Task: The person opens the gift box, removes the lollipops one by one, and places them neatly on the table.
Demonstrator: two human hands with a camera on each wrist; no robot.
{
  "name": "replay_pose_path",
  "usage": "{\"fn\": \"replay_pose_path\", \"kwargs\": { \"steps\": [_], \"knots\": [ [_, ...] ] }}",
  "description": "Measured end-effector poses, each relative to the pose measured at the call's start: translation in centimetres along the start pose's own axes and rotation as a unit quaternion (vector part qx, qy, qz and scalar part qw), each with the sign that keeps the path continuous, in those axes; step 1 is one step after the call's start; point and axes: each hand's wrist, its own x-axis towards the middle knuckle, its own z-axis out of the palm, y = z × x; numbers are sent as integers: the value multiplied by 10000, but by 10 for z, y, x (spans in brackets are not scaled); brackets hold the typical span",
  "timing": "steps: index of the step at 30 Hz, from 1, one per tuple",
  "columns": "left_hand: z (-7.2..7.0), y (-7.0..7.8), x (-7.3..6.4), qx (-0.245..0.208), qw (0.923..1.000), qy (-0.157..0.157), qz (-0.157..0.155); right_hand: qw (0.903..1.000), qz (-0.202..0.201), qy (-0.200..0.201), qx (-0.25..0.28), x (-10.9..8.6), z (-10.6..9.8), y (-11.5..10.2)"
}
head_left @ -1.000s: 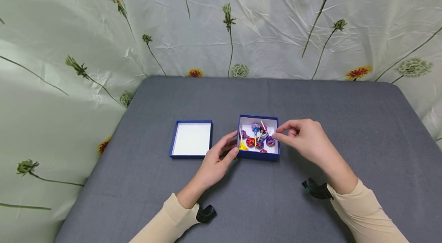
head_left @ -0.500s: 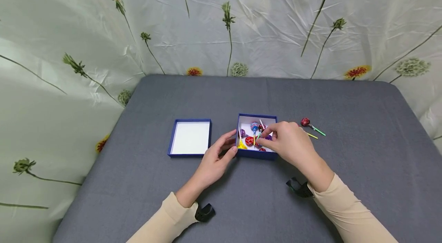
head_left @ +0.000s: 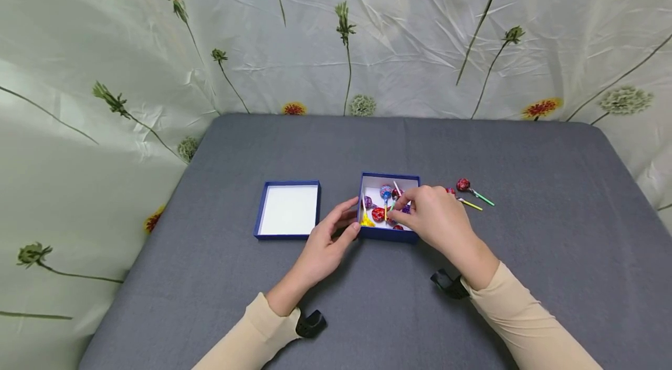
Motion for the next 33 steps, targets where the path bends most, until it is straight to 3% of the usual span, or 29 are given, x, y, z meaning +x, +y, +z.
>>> {"fn": "replay_pose_path", "kwargs": {
  "steps": [33],
  "knots": [
    [1, -1, 1, -51, 10000, 51, -47, 9994, 194, 14, -290, 5, 7, -1]
  ]
}}
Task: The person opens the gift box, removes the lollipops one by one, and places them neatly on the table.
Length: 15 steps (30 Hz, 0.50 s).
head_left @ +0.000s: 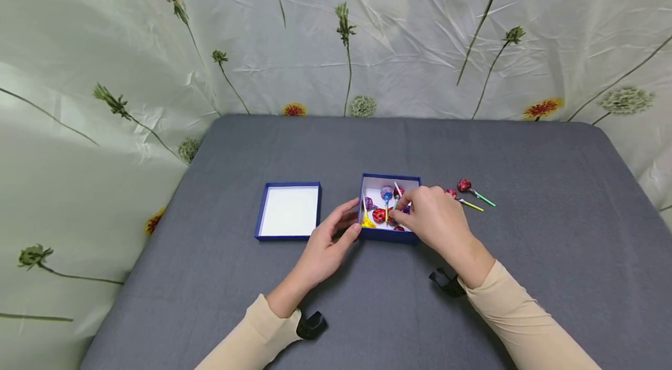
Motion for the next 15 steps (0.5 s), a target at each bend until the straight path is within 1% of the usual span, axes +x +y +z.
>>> {"fn": "replay_pose_path", "kwargs": {
  "steps": [7, 12, 15],
  "knots": [
    [-1, 0, 1, 32, 10000, -17, 0, 9999, -90, 125, 7, 1, -3, 1],
    [-1, 0, 1, 26, 10000, -37, -2, 9997, -52, 215, 56, -1, -6, 2],
    [0, 0, 0, -4, 10000, -23, -2, 9993, -53, 366, 103, -3, -7, 4]
  ]
}}
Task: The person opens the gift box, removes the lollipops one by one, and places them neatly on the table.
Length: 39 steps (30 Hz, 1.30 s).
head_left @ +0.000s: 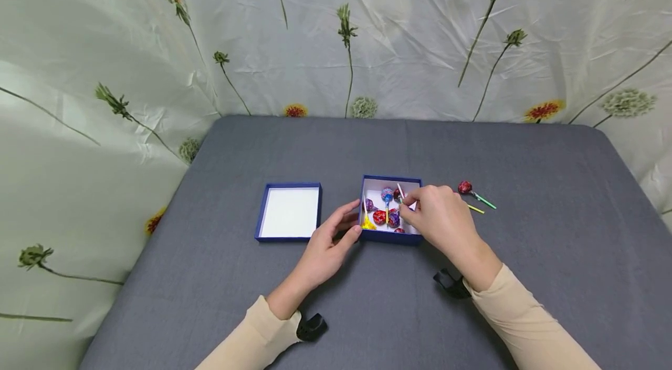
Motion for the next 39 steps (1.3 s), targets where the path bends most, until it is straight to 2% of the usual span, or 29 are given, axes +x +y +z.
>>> {"fn": "replay_pose_path", "kwargs": {
  "steps": [5, 11, 16, 22, 39],
  "knots": [
    [0, -1, 0, 0, 10000, 21, 11, 9994, -79, 313, 143, 0, -1, 5],
    [0, -1, -1, 30, 10000, 35, -38, 9980, -110, 314, 530, -1, -4, 12],
    [0, -1, -1, 31, 10000, 24, -44, 9936, -201, 567, 953, -1, -10, 20],
    [0, 0, 0, 1, 10000, -14, 14, 9890, -278, 822, 1201, -4, -18, 30],
    [1, -1, 0, -52, 10000, -13, 80, 9798, 156, 1157, 1622, -12, -42, 58]
  ]
}}
